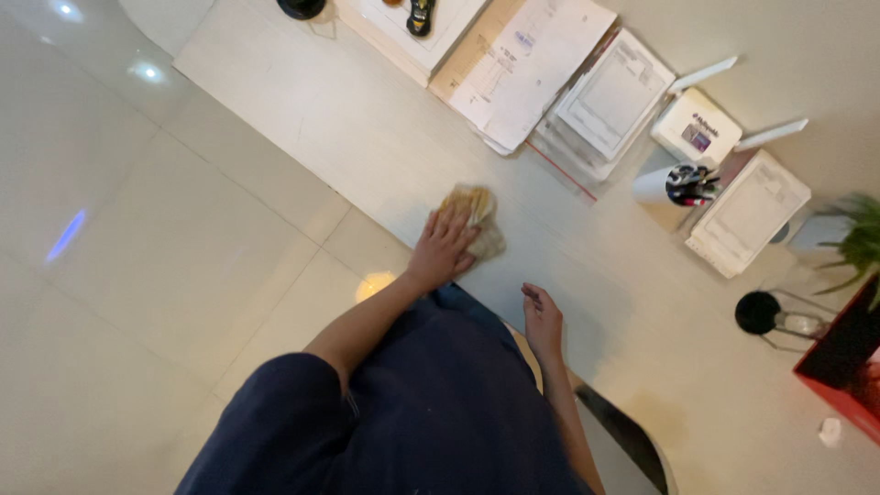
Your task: The person moves small decorative objects, opens a drawer to place a small paper inside, and then wipes the desk surface using a white cloth and a larger brown cloth.
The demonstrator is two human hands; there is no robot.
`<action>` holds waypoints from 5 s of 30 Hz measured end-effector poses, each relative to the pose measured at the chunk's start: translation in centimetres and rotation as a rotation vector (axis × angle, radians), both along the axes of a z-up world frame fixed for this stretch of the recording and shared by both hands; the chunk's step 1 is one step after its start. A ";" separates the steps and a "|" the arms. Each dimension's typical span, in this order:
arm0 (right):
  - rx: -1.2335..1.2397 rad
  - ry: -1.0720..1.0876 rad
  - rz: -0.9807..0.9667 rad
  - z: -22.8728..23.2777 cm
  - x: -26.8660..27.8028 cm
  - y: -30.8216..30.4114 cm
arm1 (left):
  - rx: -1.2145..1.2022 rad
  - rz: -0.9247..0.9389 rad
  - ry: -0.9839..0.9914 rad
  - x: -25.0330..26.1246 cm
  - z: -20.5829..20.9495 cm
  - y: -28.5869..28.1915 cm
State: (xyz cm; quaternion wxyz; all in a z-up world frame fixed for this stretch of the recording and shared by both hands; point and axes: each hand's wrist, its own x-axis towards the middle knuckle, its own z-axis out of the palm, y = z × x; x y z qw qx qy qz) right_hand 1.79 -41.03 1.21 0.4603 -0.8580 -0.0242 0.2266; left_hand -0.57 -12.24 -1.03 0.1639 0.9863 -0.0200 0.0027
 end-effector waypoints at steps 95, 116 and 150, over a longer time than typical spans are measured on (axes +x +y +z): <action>0.014 0.003 -0.102 -2.3 -2.9 25.8 | 0.115 0.571 0.167 7.7 -0.9 44.8; -0.007 -0.008 -0.130 -0.5 -2.5 25.3 | 0.033 0.787 0.214 4.3 -1.9 49.6; -0.682 -0.614 0.605 -0.9 2.3 22.7 | -0.726 0.708 0.000 -5.5 -0.8 29.8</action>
